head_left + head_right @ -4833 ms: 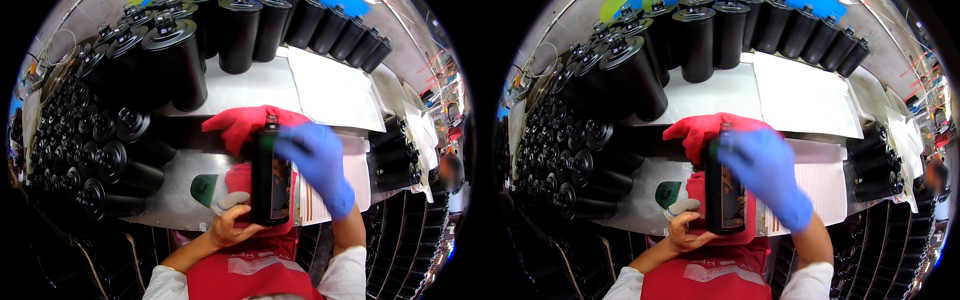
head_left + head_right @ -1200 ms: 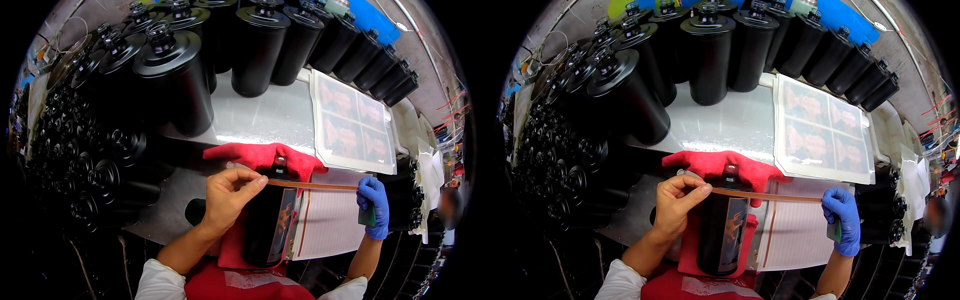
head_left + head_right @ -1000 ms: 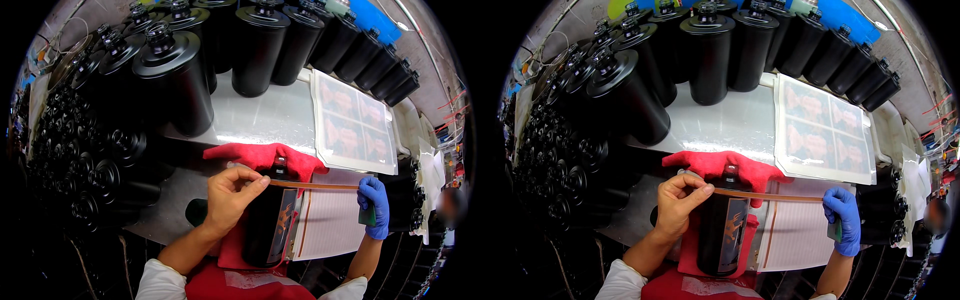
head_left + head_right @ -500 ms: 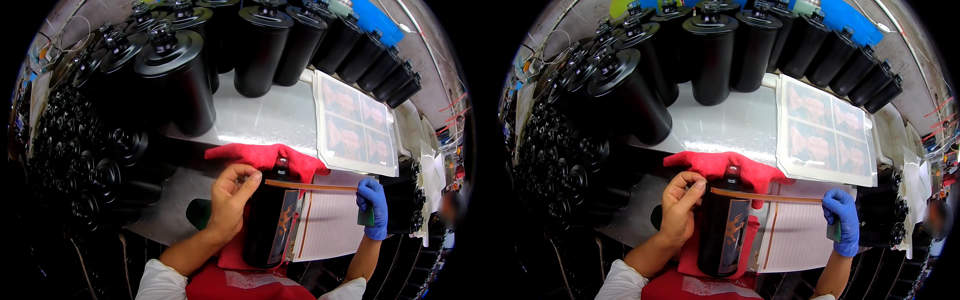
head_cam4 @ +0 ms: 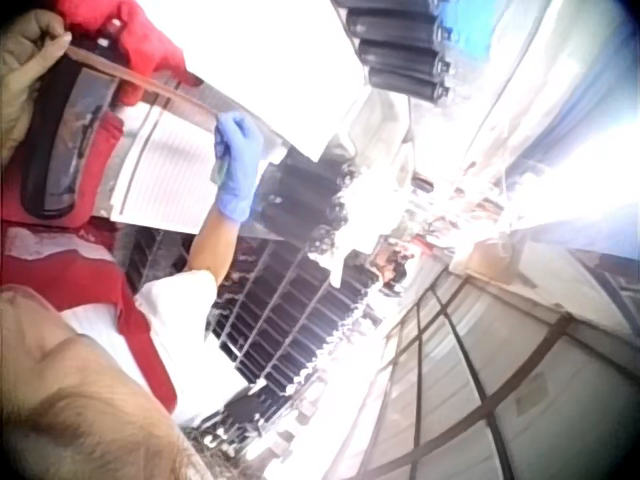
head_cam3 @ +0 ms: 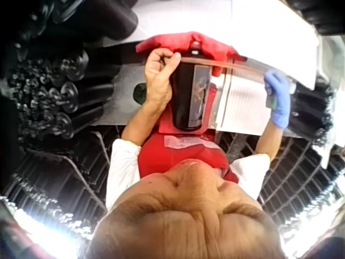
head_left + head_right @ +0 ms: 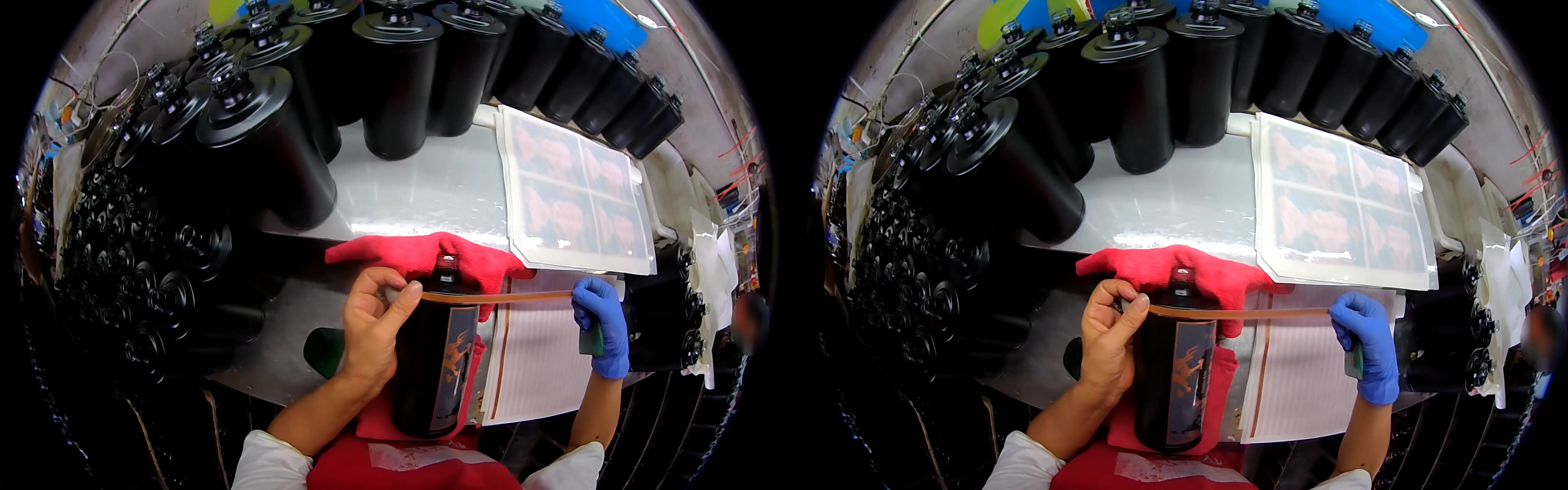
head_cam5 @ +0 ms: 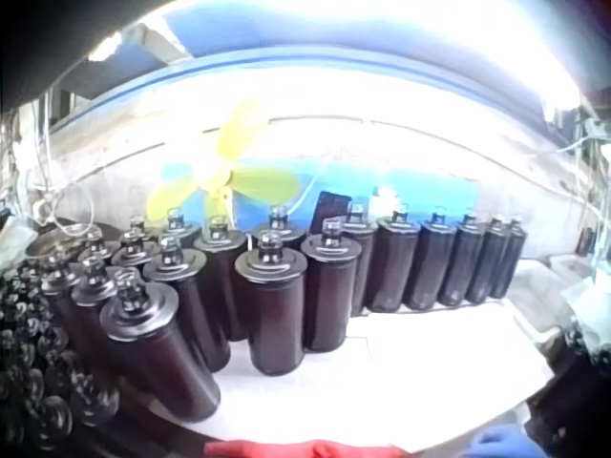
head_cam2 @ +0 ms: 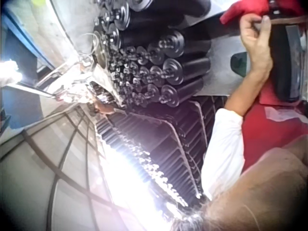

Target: The person applies decorative labels and gold foil strips to black cylindrical containers. They use a green squeegee to smooth the labels and press the foil, then place finished containers on a nearby rack.

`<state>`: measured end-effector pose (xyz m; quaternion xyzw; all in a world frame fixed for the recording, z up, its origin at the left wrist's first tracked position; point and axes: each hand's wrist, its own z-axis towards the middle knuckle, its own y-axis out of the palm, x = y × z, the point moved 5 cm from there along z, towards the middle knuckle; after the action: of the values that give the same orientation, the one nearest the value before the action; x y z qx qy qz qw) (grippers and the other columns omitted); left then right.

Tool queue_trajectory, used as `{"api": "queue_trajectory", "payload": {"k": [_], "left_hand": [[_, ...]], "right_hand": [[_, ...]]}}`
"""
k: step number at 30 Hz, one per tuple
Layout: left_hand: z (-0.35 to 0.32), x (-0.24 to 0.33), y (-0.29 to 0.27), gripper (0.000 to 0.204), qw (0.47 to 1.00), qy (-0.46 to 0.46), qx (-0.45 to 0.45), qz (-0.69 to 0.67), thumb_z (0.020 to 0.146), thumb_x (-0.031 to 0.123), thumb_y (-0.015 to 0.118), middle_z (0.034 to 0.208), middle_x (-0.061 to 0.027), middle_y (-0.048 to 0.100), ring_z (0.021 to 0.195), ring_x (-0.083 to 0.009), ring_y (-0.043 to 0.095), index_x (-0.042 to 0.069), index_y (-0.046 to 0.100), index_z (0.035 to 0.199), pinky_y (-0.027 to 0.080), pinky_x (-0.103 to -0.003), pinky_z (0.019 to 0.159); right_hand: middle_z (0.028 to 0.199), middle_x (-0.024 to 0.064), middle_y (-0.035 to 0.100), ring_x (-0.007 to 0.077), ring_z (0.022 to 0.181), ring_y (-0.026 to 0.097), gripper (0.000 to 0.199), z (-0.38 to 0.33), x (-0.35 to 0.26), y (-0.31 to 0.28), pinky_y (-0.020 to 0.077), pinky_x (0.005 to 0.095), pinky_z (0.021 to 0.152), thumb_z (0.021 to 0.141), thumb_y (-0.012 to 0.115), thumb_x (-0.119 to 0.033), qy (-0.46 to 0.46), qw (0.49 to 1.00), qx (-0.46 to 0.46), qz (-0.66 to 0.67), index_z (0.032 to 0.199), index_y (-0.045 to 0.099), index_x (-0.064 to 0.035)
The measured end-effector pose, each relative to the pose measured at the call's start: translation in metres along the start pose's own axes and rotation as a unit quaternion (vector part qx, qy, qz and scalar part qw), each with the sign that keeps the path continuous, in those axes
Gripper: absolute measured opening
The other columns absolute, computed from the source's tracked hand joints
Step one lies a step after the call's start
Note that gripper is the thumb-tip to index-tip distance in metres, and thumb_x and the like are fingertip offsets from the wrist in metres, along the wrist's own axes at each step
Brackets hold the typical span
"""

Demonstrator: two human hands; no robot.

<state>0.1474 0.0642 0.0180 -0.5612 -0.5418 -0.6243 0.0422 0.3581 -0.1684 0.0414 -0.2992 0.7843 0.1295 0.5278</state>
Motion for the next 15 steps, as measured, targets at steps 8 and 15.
{"api": "queue_trajectory", "payload": {"k": [8, 15], "left_hand": [[-0.076, 0.036, 0.022, 0.068, 0.820, 0.286, -0.195, 0.455, 0.059, 0.037, 0.084, 0.112, -0.0184, 0.049, 0.100, -0.0312, 0.049, 0.004, 0.056, 0.111, 0.038, -0.043, 0.089], [-0.115, -0.002, 0.006, 0.065, 0.605, 0.285, -0.327, 0.667, 0.076, 0.035, 0.069, 0.139, -0.0269, 0.030, 0.127, -0.0452, 0.027, 0.012, 0.047, 0.132, 0.022, -0.059, 0.101]], "right_hand": [[0.058, -0.0010, 0.049, 0.0036, 0.046, 0.042, 0.015, 0.005, 0.011, -0.002, 0.0308, 0.0168, 0.041, 0.078, 0.065, -0.017, 0.017, 1.000, -0.006, -0.001, 0.073, 0.057, -0.0051], [0.058, -0.0015, 0.050, 0.0035, 0.047, 0.043, 0.016, 0.002, 0.013, 0.004, 0.0323, 0.0171, 0.042, 0.078, 0.067, -0.019, 0.025, 1.000, -0.007, -0.017, 0.073, 0.059, -0.0049]]}}
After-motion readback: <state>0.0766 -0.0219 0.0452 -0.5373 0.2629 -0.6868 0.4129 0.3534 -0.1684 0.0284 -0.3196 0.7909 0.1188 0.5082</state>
